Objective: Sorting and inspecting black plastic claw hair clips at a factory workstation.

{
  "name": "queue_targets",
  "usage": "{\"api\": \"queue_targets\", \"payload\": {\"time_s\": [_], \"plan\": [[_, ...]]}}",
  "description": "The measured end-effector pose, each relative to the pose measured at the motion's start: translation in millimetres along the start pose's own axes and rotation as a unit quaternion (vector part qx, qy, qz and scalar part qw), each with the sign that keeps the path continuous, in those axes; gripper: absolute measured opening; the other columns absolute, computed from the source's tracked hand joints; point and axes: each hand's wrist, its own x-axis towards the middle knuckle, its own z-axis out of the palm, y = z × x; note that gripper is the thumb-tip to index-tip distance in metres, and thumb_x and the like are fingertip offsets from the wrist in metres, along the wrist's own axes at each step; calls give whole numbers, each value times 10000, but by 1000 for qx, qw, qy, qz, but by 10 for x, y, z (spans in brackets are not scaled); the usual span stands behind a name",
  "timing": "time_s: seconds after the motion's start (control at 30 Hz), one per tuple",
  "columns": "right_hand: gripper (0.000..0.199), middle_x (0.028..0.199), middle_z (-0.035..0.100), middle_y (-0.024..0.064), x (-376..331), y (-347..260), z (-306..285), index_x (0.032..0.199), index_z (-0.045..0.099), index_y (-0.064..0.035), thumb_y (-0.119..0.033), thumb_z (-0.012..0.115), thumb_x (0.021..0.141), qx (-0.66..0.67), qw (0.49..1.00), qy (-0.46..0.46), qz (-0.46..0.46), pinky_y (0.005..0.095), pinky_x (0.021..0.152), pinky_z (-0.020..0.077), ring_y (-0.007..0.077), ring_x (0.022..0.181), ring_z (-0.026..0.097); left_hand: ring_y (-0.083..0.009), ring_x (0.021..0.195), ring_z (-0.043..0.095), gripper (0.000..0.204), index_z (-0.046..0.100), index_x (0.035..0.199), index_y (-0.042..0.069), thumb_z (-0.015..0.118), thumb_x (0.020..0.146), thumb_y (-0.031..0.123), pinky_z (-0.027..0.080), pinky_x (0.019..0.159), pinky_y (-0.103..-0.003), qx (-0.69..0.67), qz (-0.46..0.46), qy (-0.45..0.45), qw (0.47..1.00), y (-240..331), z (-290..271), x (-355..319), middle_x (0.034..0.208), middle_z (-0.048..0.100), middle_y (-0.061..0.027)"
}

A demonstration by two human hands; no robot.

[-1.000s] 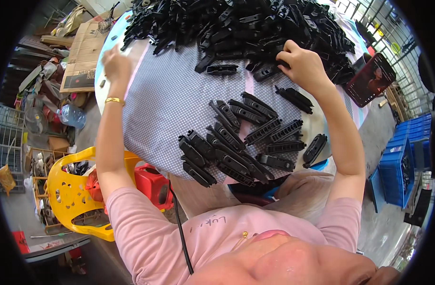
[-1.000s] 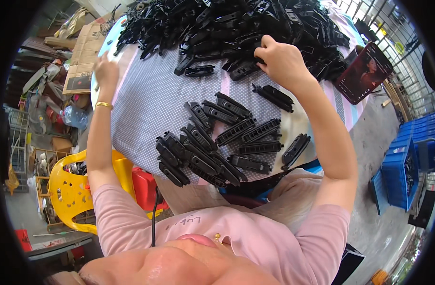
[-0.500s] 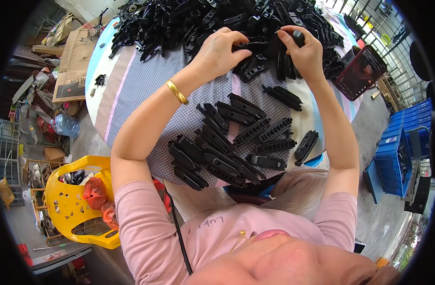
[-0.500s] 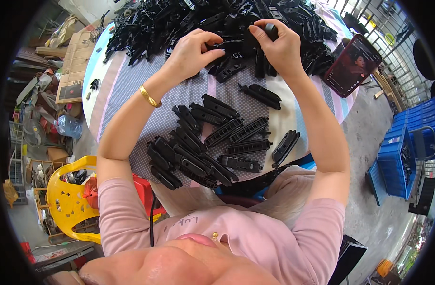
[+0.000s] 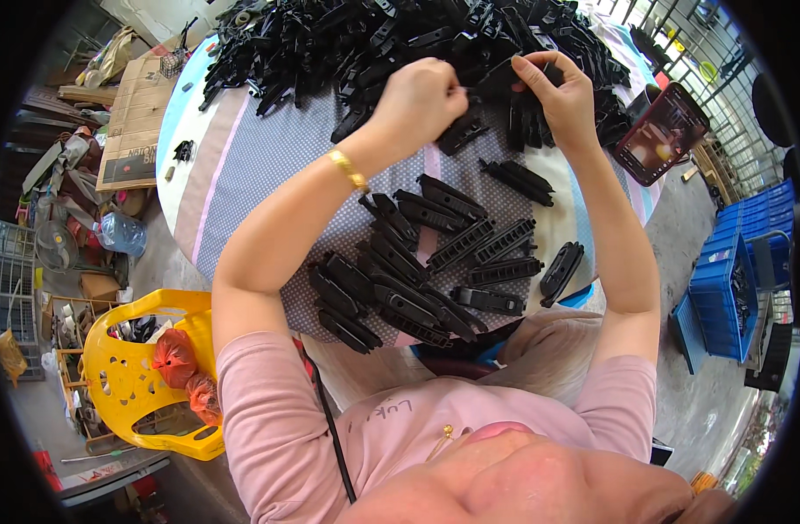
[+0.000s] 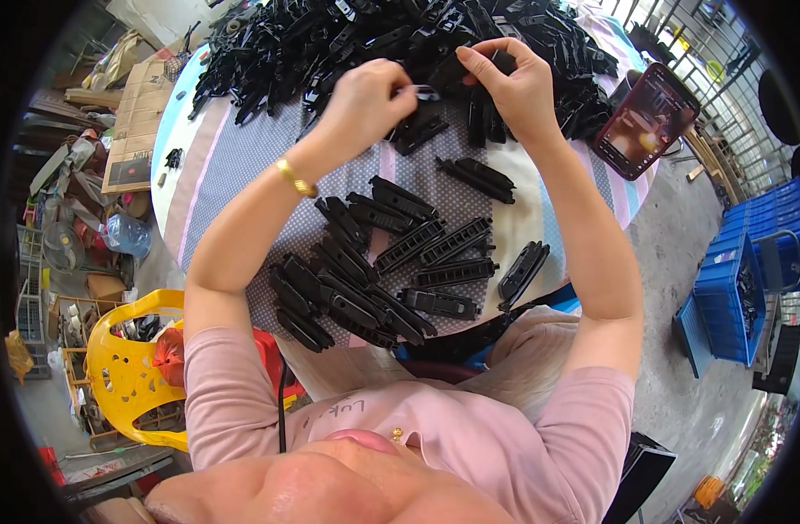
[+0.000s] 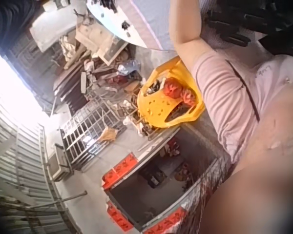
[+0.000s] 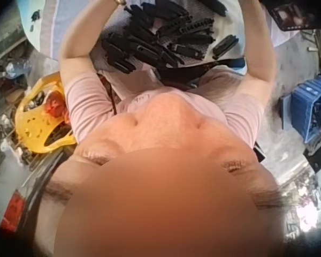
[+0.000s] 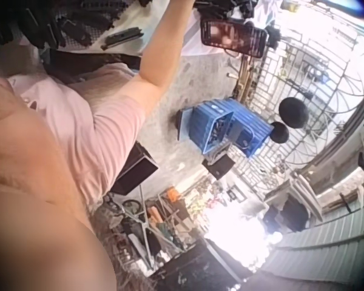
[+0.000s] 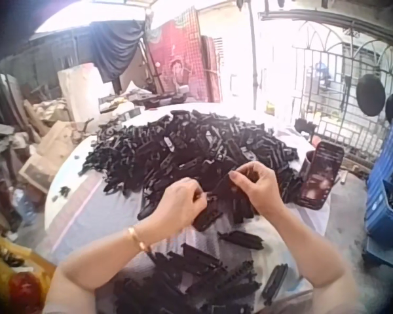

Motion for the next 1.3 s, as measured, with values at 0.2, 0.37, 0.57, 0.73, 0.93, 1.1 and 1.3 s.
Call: {"api": "queue_targets", "payload": {"time_s": [0.2,0.37,0.57,0.73,0.93,1.1,1.3], "plan": [[198,876,601,64,-66,43,122,979,566,-4,-75,650,815,166,982,-75,44,232,722,513,146,760,632,-232,763,653,219,512,948,-88,494,879,119,551,702,-295,-422,-344,-50,837,-86,-354,-164,863,627,-182],[246,898,597,59,-101,-47,209,1056,563,15,-49,611,823,232,967,-65,83,240,738,516,153,785,631,-292,874,639,282,476,1139,-81,453,922,98,543,787,-330,-516,-343,-41,784,-39,-335,-262,974,607,-218],[250,906,618,57,-133,-115,131,1058,589,-9,-36,587,809,99,970,-214,68,211,701,496,101,755,618,-264,881,638,289,490,1148,-97,431,917,65,545,802,-311,-556,-317,-52,767,-12,-353,-290,1006,598,-202],[256,875,623,46,-218,-152,235,1037,595,-14,-21,630,783,43,973,-227,6,210,685,495,100,755,625,-307,982,600,297,522,1126,-104,446,928,103,507,882,-371,-574,-299,-39,761,-29,-357,-310,1088,572,-216],[273,865,641,50,-211,-160,234,1060,589,-13,-56,648,797,28,984,-177,19,205,685,490,101,778,632,-331,1037,569,317,518,1122,-112,423,936,127,476,921,-399,-653,-289,-68,697,-116,-402,-308,1104,562,-225],[264,816,640,37,-264,-194,284,1054,593,-12,-45,639,796,-8,988,-152,11,197,670,482,83,746,623,-276,993,599,312,552,1106,-54,539,903,182,504,871,-373,-576,-272,-74,768,-67,-374,-308,1092,585,-156],[243,790,613,10,-280,-291,254,1021,598,-7,-5,617,779,-33,966,-256,26,192,640,467,54,681,579,-139,866,605,254,578,1033,-19,617,860,163,512,787,-279,-575,-302,-139,748,-155,-394,-335,916,609,-71]]}}
